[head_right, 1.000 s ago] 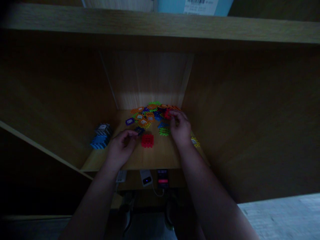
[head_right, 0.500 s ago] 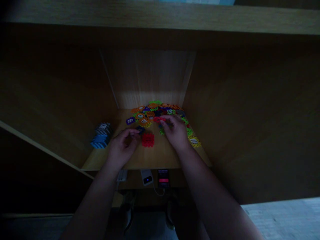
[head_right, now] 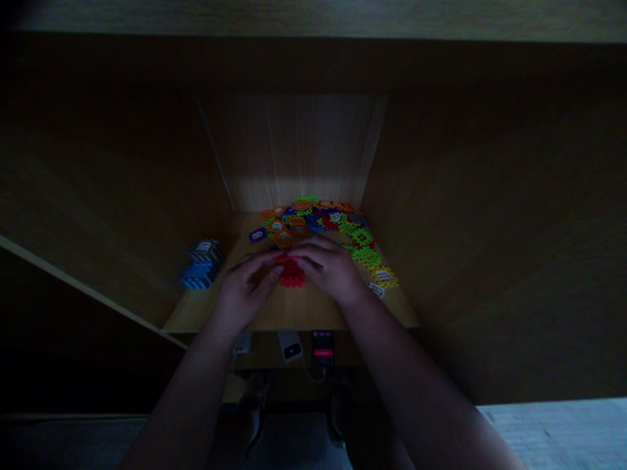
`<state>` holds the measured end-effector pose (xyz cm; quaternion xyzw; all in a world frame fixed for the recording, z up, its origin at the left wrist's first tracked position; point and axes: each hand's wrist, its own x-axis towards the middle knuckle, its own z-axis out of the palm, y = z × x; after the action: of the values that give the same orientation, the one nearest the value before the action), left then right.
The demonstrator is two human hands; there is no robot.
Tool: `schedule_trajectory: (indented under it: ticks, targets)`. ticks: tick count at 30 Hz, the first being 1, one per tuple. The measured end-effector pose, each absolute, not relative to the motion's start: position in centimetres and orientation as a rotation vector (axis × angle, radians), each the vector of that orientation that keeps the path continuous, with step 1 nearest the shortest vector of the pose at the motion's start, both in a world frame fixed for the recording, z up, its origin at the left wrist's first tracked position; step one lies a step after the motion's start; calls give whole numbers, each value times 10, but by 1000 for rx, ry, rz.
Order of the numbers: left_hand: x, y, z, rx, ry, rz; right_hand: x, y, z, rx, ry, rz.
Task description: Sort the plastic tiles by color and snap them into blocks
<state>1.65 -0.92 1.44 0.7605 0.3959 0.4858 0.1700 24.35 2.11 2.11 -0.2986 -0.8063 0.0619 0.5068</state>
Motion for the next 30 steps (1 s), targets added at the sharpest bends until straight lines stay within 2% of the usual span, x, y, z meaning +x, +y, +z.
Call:
schedule_trajectory:
  ticks: [13,25,30]
  targets:
    - [15,-6,10,2041,1187,1410,247,18,23,-790,-1903,480]
    - [16,-5,9,1996,1119,1373,255,19,20,-859,-1938,590]
    - [13,-1,6,1970,1230,1415,265,21,18,-957,-1971,638]
